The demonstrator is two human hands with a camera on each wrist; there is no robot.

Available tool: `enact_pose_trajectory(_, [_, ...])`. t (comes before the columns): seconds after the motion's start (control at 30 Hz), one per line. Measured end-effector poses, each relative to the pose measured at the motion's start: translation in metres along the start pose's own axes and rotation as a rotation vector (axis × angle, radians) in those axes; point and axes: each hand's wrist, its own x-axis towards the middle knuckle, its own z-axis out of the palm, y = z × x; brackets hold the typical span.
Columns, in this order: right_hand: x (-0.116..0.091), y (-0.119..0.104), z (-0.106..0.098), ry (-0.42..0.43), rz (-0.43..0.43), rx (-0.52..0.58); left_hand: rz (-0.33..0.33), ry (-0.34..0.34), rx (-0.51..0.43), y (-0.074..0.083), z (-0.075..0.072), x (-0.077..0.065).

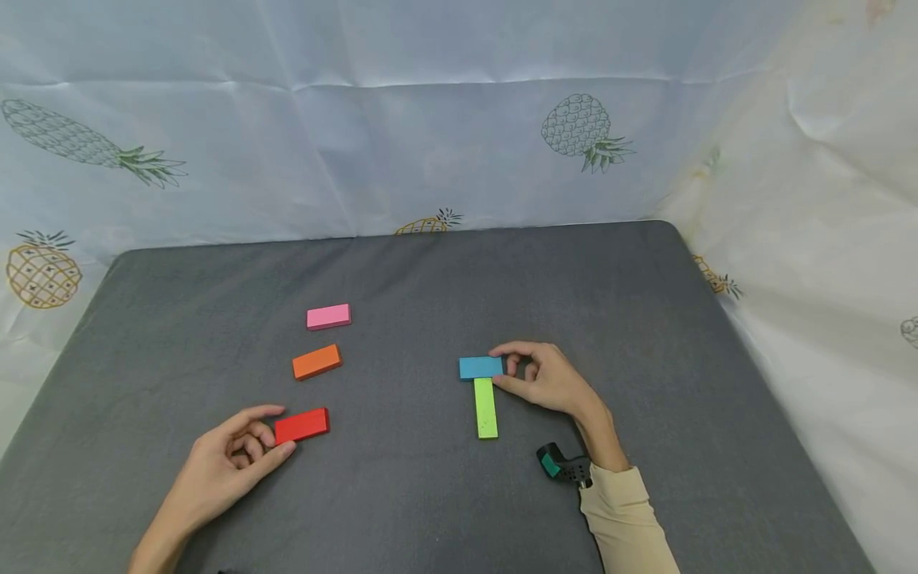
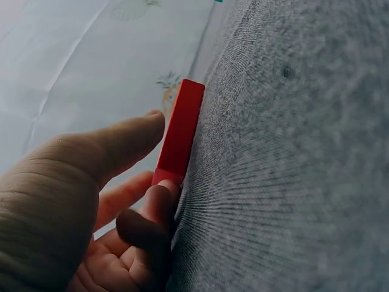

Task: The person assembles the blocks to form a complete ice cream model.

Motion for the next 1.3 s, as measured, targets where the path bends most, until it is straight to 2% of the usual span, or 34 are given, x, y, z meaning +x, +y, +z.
enact_pose_trajectory(0.23, [0.000,-0.001,0.000,-0.005,0.015,0.001,-0.009,-0.019,0.054,0.002,0.000,0.002])
enact_pose_trajectory(0.57, [0.000,-0.002,0.000,-0.001,0.025,0.001,0.027,-0.008,0.073,0.000,0.001,0.003])
enact_pose_trajectory(0.9, [0.000,-0.001,0.000,0.000,0.020,0.001,0.037,-0.028,0.063,0.001,0.001,0.006])
enact_pose_trajectory(1.13, [0.000,-0.001,0.000,-0.003,0.029,-0.001,0.060,-0.022,0.062,0.004,0.001,0.013])
enact_pose_trajectory(1.3, [0.000,-0.001,0.000,-0.007,0.025,0.003,0.050,-0.031,0.054,0.009,0.002,0.022])
